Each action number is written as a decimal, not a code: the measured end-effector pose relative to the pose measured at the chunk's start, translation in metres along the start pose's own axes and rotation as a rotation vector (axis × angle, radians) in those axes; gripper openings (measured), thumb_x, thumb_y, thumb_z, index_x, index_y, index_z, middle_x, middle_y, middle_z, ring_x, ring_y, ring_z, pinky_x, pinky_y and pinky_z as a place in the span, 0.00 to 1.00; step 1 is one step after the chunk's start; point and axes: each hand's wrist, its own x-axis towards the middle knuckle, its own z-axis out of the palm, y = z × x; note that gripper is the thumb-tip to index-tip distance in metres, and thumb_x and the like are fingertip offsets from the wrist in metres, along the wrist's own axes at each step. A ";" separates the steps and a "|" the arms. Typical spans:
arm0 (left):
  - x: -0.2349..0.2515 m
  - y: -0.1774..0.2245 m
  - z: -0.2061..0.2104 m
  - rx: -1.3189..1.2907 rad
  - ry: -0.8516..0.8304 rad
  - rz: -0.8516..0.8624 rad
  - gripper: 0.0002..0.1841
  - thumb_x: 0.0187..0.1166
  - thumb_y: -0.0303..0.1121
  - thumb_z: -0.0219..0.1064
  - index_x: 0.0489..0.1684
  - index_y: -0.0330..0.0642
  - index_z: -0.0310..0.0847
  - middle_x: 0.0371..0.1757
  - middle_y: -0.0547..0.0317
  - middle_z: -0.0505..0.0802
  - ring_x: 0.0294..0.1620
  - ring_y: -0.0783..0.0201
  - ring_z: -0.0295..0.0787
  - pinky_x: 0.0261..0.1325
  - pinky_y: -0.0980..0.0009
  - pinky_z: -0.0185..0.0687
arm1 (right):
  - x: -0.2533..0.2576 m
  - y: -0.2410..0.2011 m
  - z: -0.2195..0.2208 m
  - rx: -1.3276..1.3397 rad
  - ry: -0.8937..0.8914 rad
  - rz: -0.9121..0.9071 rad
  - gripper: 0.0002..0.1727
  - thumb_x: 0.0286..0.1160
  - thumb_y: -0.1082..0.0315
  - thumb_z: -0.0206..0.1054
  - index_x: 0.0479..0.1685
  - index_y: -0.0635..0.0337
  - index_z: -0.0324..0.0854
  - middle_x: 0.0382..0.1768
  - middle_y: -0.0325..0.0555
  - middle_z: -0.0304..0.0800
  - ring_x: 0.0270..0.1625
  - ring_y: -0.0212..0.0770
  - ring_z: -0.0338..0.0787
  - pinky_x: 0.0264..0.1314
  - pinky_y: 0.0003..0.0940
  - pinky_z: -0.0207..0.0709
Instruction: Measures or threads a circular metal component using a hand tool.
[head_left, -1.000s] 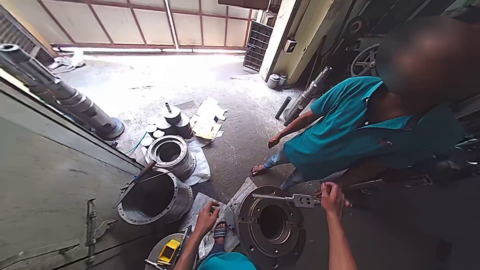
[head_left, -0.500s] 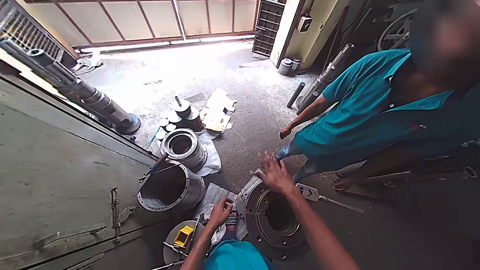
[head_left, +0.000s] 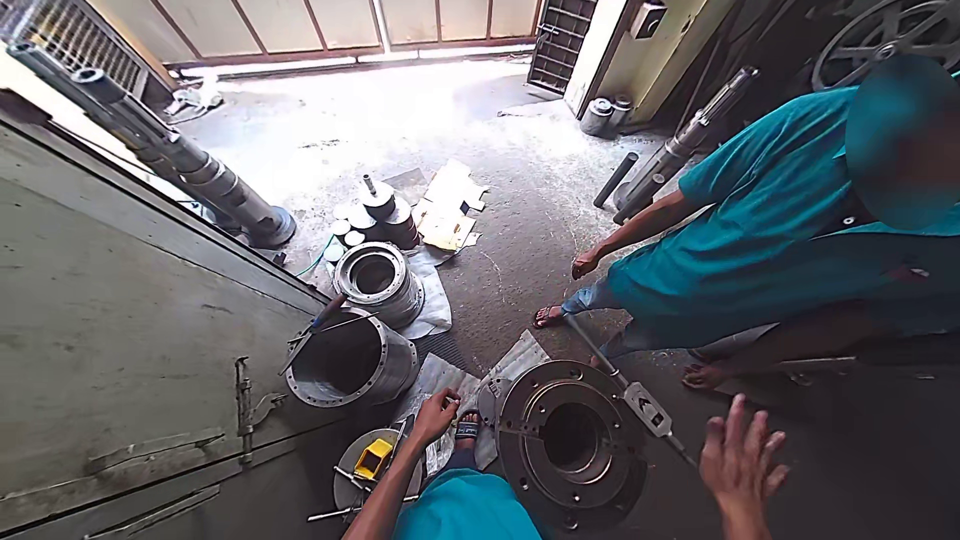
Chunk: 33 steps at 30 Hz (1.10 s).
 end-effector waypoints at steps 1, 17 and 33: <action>0.000 0.001 -0.001 0.004 0.000 0.002 0.16 0.88 0.40 0.58 0.62 0.44 0.84 0.36 0.55 0.93 0.33 0.61 0.90 0.46 0.57 0.85 | 0.027 0.000 0.002 -0.005 0.027 0.068 0.41 0.90 0.36 0.32 0.98 0.46 0.46 0.95 0.65 0.42 0.94 0.75 0.39 0.82 0.88 0.31; -0.046 -0.057 -0.023 -0.140 0.232 -0.120 0.14 0.87 0.37 0.60 0.62 0.41 0.84 0.36 0.53 0.93 0.32 0.60 0.89 0.43 0.56 0.86 | 0.031 -0.005 0.024 0.115 0.174 0.212 0.28 0.88 0.51 0.53 0.81 0.53 0.77 0.90 0.67 0.57 0.93 0.73 0.49 0.89 0.76 0.36; 0.000 0.025 0.009 -0.067 0.030 0.190 0.22 0.88 0.45 0.57 0.68 0.39 0.82 0.64 0.44 0.90 0.64 0.51 0.88 0.71 0.48 0.80 | -0.004 -0.240 0.059 0.118 -0.389 -0.770 0.41 0.83 0.28 0.41 0.95 0.31 0.53 0.94 0.49 0.55 0.95 0.60 0.51 0.89 0.74 0.46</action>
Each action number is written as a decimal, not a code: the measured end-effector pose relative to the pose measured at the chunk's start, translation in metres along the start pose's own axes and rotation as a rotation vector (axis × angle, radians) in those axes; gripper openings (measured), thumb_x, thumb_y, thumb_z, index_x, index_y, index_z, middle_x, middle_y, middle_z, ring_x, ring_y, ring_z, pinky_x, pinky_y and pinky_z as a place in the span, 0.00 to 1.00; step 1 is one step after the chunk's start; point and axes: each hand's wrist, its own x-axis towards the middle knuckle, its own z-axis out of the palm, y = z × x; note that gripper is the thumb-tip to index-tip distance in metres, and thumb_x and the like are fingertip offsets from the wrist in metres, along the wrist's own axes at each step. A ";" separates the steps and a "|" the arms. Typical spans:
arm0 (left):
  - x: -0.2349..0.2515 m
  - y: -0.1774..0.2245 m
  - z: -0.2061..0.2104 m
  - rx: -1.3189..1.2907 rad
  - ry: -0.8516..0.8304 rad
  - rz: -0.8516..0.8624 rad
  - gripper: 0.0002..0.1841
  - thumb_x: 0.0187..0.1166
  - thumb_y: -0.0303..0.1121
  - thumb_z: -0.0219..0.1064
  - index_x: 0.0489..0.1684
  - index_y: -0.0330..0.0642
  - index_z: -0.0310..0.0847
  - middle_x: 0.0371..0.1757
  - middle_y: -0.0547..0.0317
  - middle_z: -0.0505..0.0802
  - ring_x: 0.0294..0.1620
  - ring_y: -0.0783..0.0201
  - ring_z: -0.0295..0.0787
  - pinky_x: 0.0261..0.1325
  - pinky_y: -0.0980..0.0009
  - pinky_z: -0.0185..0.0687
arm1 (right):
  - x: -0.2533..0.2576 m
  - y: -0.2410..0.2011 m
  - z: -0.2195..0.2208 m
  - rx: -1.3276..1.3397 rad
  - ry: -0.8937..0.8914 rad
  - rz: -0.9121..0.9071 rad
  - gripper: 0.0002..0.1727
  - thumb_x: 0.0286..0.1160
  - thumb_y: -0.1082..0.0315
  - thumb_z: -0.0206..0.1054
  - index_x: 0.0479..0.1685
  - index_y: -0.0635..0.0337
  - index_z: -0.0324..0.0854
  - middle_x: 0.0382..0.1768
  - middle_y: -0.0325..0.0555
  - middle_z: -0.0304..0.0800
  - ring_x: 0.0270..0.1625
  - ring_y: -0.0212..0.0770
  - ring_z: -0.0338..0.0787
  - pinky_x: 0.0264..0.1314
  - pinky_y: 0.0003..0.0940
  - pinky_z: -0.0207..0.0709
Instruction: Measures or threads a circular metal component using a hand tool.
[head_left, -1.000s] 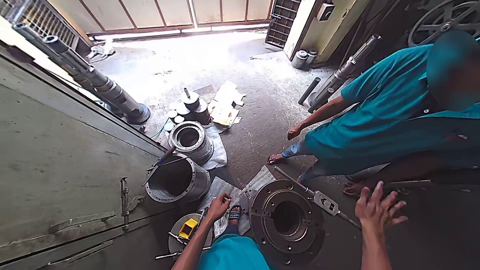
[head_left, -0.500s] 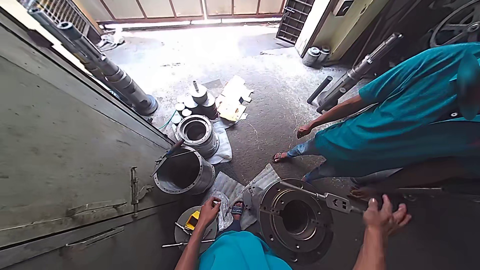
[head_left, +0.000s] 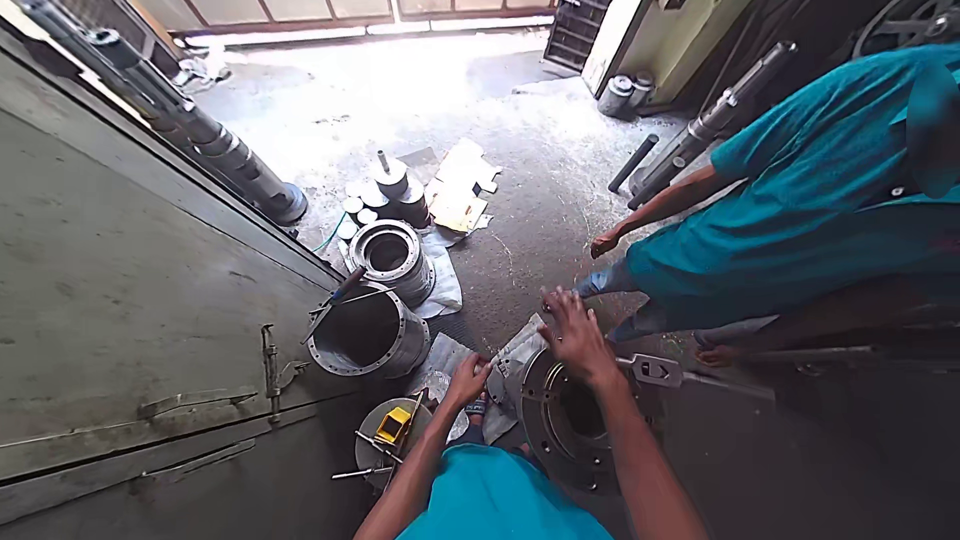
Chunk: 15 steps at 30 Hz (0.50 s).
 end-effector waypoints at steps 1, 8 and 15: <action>0.003 0.021 0.006 -0.054 0.040 0.062 0.21 0.89 0.43 0.56 0.68 0.37 0.82 0.65 0.43 0.89 0.66 0.51 0.87 0.71 0.51 0.80 | -0.036 -0.012 0.007 -0.064 0.018 -0.020 0.41 0.83 0.26 0.34 0.95 0.27 0.54 0.94 0.47 0.54 0.96 0.61 0.48 0.89 0.78 0.41; 0.021 0.107 0.059 -0.226 0.166 0.251 0.20 0.89 0.38 0.51 0.65 0.35 0.83 0.60 0.43 0.89 0.60 0.54 0.87 0.68 0.55 0.81 | -0.207 0.050 -0.010 -0.266 0.239 0.371 0.41 0.86 0.36 0.31 0.94 0.45 0.59 0.93 0.63 0.51 0.93 0.75 0.46 0.81 0.89 0.37; 0.023 0.109 0.071 -0.111 0.235 0.199 0.26 0.90 0.43 0.44 0.75 0.39 0.77 0.66 0.44 0.88 0.68 0.48 0.84 0.70 0.43 0.77 | -0.176 0.174 -0.053 -0.216 0.398 0.862 0.33 0.93 0.44 0.34 0.93 0.39 0.61 0.92 0.61 0.54 0.93 0.74 0.46 0.82 0.87 0.35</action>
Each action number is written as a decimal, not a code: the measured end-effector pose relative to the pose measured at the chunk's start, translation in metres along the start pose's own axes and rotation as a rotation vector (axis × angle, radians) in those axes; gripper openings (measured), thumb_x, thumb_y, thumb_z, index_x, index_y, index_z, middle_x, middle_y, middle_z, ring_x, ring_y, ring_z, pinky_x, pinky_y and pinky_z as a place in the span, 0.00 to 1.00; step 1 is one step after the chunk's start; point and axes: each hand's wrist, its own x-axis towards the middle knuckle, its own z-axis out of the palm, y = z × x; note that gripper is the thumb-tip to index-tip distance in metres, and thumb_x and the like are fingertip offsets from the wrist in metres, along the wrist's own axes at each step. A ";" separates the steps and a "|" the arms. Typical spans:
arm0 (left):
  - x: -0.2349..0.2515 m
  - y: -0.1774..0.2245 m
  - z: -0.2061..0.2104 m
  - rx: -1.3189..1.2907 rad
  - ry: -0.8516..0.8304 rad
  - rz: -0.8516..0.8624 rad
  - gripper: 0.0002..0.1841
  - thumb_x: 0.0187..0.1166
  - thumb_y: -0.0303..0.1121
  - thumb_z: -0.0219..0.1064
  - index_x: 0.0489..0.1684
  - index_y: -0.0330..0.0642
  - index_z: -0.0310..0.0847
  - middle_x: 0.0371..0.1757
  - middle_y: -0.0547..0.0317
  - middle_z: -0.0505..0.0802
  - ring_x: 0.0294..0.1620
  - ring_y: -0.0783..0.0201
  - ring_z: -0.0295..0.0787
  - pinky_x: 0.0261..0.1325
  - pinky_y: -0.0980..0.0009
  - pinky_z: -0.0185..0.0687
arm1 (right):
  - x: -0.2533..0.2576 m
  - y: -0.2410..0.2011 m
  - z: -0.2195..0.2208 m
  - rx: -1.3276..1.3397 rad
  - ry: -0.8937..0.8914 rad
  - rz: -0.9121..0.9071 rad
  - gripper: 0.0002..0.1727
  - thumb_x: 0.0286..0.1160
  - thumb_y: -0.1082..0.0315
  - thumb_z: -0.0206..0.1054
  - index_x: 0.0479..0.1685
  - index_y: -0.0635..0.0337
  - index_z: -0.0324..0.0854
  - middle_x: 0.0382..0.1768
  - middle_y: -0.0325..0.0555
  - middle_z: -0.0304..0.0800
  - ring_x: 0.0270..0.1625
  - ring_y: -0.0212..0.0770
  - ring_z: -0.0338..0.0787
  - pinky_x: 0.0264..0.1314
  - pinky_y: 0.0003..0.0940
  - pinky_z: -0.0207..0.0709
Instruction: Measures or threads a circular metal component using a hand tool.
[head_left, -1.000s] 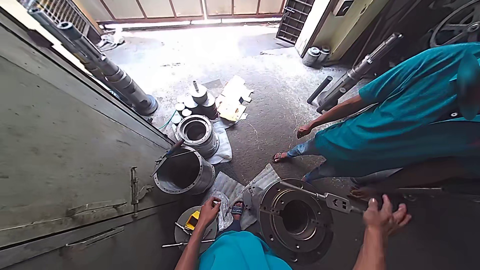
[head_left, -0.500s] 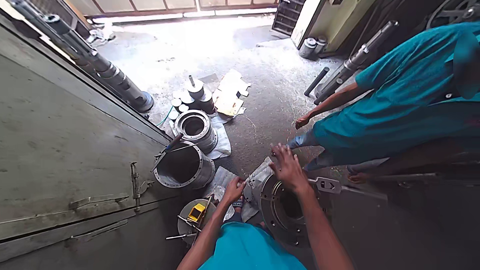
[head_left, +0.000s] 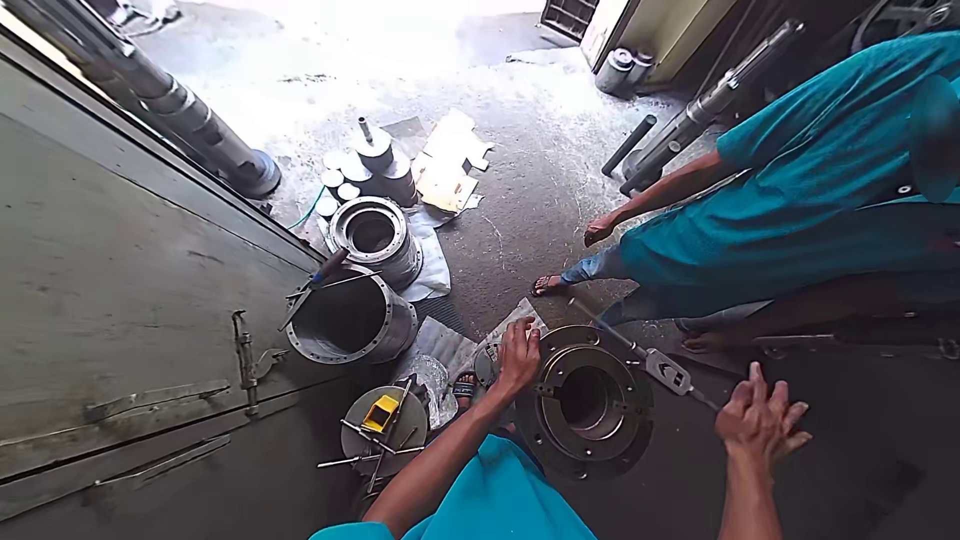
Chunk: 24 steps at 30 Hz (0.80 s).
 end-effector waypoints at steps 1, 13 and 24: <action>0.001 0.000 0.000 0.003 -0.020 -0.002 0.26 0.90 0.44 0.43 0.74 0.39 0.78 0.66 0.44 0.88 0.68 0.49 0.84 0.70 0.44 0.77 | 0.026 -0.005 0.005 0.043 0.004 0.064 0.33 0.93 0.43 0.35 0.93 0.40 0.62 0.93 0.62 0.53 0.93 0.74 0.45 0.83 0.85 0.35; 0.003 -0.003 -0.001 -0.022 -0.059 -0.020 0.24 0.91 0.44 0.46 0.72 0.41 0.79 0.61 0.46 0.89 0.64 0.51 0.86 0.67 0.45 0.79 | 0.068 -0.244 0.051 0.355 -0.312 -0.744 0.44 0.91 0.43 0.49 0.98 0.57 0.38 0.94 0.70 0.35 0.93 0.72 0.49 0.86 0.72 0.57; 0.004 -0.006 0.004 -0.004 -0.014 0.073 0.24 0.87 0.39 0.48 0.76 0.37 0.75 0.61 0.45 0.90 0.62 0.51 0.87 0.66 0.48 0.82 | -0.122 -0.057 -0.016 -0.038 -0.186 -0.762 0.44 0.80 0.33 0.49 0.93 0.48 0.61 0.92 0.67 0.52 0.93 0.75 0.48 0.82 0.88 0.34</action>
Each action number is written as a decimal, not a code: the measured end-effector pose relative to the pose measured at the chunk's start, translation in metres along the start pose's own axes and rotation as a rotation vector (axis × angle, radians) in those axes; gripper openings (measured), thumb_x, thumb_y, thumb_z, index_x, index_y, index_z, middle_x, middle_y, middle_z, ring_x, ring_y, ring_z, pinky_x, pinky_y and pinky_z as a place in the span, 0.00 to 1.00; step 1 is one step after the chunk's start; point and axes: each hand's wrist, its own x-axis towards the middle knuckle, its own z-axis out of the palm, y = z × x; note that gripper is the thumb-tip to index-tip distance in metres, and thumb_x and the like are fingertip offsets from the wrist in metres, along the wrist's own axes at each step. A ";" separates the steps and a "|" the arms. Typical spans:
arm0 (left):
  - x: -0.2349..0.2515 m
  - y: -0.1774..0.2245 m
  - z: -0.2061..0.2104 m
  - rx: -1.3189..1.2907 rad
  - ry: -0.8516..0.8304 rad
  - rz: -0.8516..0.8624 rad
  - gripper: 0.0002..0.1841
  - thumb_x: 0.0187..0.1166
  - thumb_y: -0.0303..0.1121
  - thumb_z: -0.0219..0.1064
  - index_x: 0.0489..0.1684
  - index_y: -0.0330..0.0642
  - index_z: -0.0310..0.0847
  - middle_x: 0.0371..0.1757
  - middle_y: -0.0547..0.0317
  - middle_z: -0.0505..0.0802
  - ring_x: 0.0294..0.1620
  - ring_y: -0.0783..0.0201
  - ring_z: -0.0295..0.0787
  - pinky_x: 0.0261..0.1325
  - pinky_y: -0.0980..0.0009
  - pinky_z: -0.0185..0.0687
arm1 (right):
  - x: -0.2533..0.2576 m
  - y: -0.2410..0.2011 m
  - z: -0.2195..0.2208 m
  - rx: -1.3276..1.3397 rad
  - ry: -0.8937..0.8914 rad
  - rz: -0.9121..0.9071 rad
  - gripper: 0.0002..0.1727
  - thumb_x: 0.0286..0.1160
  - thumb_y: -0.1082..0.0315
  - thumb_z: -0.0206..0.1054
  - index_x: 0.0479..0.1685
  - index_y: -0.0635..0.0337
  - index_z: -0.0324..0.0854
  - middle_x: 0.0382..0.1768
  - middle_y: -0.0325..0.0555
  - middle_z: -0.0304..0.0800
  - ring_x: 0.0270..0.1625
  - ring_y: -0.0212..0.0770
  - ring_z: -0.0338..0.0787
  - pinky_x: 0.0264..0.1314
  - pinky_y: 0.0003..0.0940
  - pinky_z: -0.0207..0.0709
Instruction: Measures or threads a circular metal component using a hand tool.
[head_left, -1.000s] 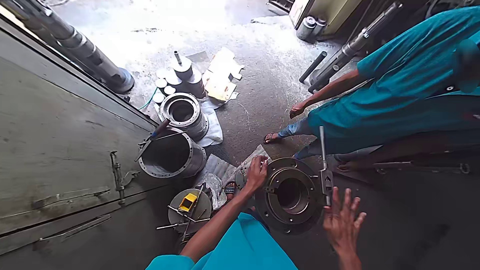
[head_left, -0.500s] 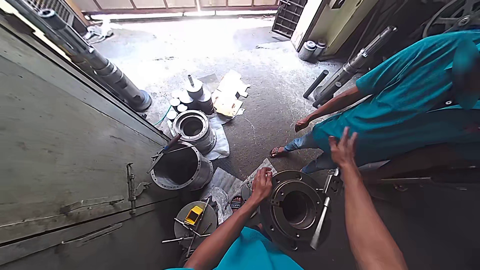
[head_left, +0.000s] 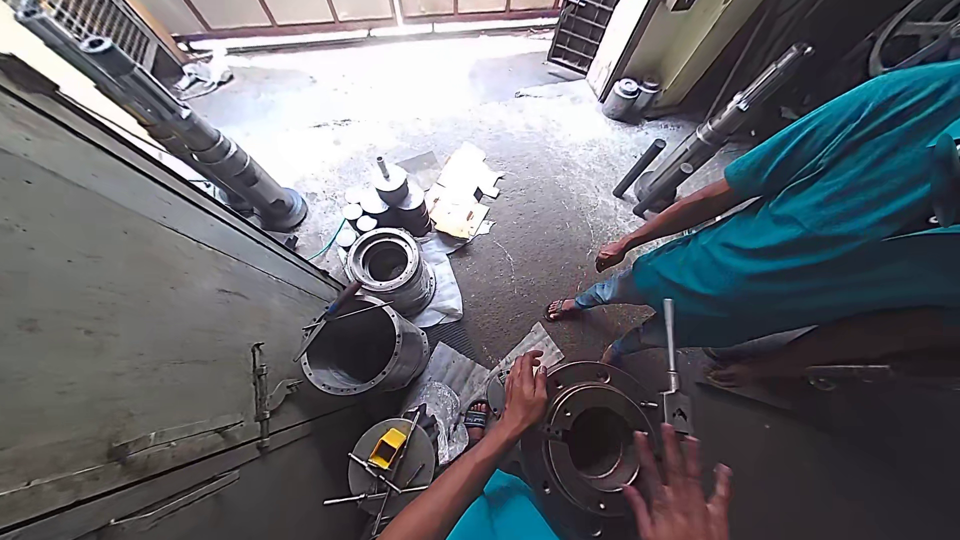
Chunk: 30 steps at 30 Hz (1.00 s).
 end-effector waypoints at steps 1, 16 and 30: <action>0.000 0.000 0.000 0.003 0.007 0.006 0.24 0.87 0.39 0.48 0.75 0.37 0.75 0.60 0.45 0.90 0.62 0.51 0.87 0.66 0.48 0.82 | -0.007 0.018 0.001 -0.015 0.027 0.098 0.43 0.82 0.36 0.49 0.92 0.54 0.60 0.91 0.72 0.50 0.92 0.79 0.46 0.82 0.89 0.32; 0.002 0.005 0.001 0.058 0.007 0.045 0.23 0.87 0.36 0.47 0.72 0.36 0.78 0.59 0.44 0.90 0.60 0.52 0.88 0.66 0.53 0.83 | 0.261 0.156 -0.008 0.565 0.358 0.434 0.49 0.85 0.33 0.45 0.97 0.57 0.42 0.93 0.69 0.44 0.95 0.66 0.46 0.94 0.66 0.43; 0.001 0.002 0.000 0.047 0.014 0.089 0.21 0.88 0.36 0.48 0.67 0.33 0.81 0.57 0.44 0.91 0.57 0.53 0.90 0.63 0.54 0.85 | 0.068 -0.053 0.011 0.101 0.114 -0.214 0.37 0.85 0.33 0.30 0.90 0.27 0.65 0.93 0.47 0.58 0.95 0.64 0.50 0.87 0.82 0.35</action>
